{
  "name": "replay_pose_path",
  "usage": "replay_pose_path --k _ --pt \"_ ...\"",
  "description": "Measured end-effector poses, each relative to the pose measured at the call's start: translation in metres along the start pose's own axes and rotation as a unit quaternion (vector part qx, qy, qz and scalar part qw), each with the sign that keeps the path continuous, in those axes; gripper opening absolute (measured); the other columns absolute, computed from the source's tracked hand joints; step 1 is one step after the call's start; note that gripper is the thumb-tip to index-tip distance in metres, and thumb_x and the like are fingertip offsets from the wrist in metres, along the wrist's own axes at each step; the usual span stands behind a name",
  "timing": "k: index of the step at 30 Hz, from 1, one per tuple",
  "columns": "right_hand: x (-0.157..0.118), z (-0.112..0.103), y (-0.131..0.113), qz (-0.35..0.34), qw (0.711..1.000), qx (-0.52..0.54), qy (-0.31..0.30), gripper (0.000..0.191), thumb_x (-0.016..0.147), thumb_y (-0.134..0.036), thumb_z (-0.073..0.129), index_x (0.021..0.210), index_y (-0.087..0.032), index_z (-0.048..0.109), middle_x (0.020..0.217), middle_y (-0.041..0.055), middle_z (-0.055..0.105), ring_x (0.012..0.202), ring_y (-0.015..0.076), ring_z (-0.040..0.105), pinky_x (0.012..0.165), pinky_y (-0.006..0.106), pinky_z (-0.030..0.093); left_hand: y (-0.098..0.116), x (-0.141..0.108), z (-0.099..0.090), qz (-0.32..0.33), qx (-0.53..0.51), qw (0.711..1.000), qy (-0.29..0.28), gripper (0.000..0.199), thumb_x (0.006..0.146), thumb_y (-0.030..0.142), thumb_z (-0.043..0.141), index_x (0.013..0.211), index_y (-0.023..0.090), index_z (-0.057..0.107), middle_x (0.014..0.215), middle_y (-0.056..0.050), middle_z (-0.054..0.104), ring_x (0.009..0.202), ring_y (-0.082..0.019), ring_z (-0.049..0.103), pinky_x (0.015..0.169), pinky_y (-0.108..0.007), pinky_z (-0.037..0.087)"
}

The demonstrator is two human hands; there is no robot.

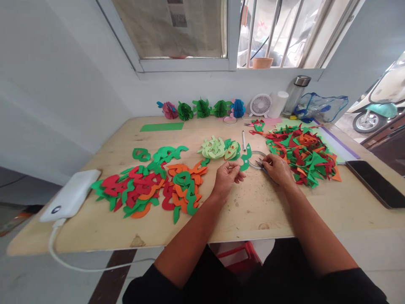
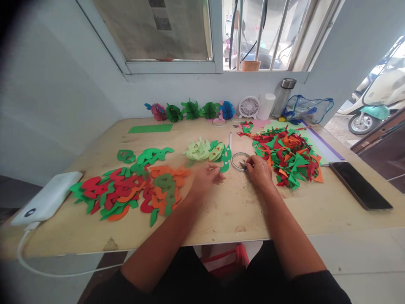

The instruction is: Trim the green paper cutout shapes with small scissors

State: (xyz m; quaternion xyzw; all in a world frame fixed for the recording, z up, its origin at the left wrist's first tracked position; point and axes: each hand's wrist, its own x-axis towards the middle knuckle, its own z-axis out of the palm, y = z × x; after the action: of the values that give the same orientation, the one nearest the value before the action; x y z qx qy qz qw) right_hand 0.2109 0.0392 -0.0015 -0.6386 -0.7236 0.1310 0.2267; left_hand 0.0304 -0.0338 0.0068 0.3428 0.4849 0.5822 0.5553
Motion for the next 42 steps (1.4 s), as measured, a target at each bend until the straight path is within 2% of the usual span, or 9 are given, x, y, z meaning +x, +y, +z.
replay_pose_path --k 6,13,17,22,32,37,42 --pt "-0.001 -0.001 -0.002 0.002 1.0 -0.014 0.002 0.011 0.076 -0.027 0.052 0.073 -0.021 0.061 0.073 0.0019 0.063 0.068 0.0156 0.054 0.056 0.025 0.031 0.0 0.0 0.0 -0.001 -0.001 1.0 0.0 0.028 0.067 0.039 0.067 0.077 0.017 0.052 0.053 -0.001 0.064 0.042 -0.009 0.054 0.044 -0.021 0.038" --pt "0.0 0.0 -0.001 0.001 1.0 -0.031 0.003 0.018 0.079 -0.029 0.048 0.077 -0.02 0.063 0.08 0.005 0.064 0.073 0.0174 0.055 0.06 0.027 0.033 0.0 0.0 0.0 -0.005 -0.003 1.0 -0.004 0.028 0.066 0.038 0.068 0.076 0.017 0.052 0.053 -0.001 0.063 0.042 -0.009 0.054 0.044 -0.021 0.038" --pt "-0.001 0.002 -0.002 -0.007 0.999 -0.031 0.018 0.016 0.077 -0.031 0.052 0.073 -0.02 0.062 0.077 0.0041 0.063 0.071 0.0171 0.055 0.061 0.027 0.033 0.0 0.001 0.0 -0.005 0.0 1.0 -0.007 0.028 0.066 0.038 0.068 0.076 0.016 0.052 0.053 0.0 0.063 0.042 -0.009 0.053 0.044 -0.02 0.038" --pt "-0.001 0.006 -0.002 -0.004 0.998 -0.046 0.035 0.011 0.074 -0.025 0.051 0.071 -0.021 0.061 0.077 0.0039 0.062 0.071 0.0178 0.054 0.061 0.028 0.033 -0.001 0.001 0.0 -0.004 0.001 1.0 -0.01 0.028 0.067 0.037 0.067 0.077 0.016 0.052 0.053 0.0 0.063 0.042 -0.009 0.054 0.044 -0.02 0.038" --pt "-0.002 0.009 -0.003 0.003 0.998 -0.014 0.058 0.012 0.076 -0.026 0.049 0.07 -0.021 0.058 0.071 0.0037 0.062 0.068 0.0187 0.053 0.059 0.028 0.032 -0.001 0.001 0.0 -0.003 -0.002 1.0 -0.01 0.023 0.069 0.034 0.065 0.077 0.016 0.052 0.052 0.001 0.063 0.042 -0.008 0.054 0.044 -0.019 0.038" --pt "-0.003 0.005 -0.007 0.021 0.994 0.043 0.096 0.014 0.076 -0.029 0.05 0.068 -0.02 0.058 0.064 0.0024 0.059 0.063 0.0173 0.052 0.057 0.028 0.032 0.0 0.001 0.0 -0.002 -0.009 1.0 -0.005 0.024 0.068 0.034 0.065 0.077 0.016 0.051 0.052 0.0 0.064 0.042 -0.009 0.054 0.044 -0.02 0.037" --pt "-0.005 -0.003 -0.014 -0.01 0.979 0.164 0.124 0.018 0.075 -0.033 0.052 0.068 -0.018 0.058 0.065 0.0016 0.06 0.06 0.015 0.052 0.06 0.027 0.038 0.001 0.003 0.001 -0.009 -0.038 0.999 0.018 0.023 0.068 0.03 0.064 0.078 0.016 0.05 0.055 -0.002 0.065 0.044 -0.011 0.057 0.044 -0.02 0.037"
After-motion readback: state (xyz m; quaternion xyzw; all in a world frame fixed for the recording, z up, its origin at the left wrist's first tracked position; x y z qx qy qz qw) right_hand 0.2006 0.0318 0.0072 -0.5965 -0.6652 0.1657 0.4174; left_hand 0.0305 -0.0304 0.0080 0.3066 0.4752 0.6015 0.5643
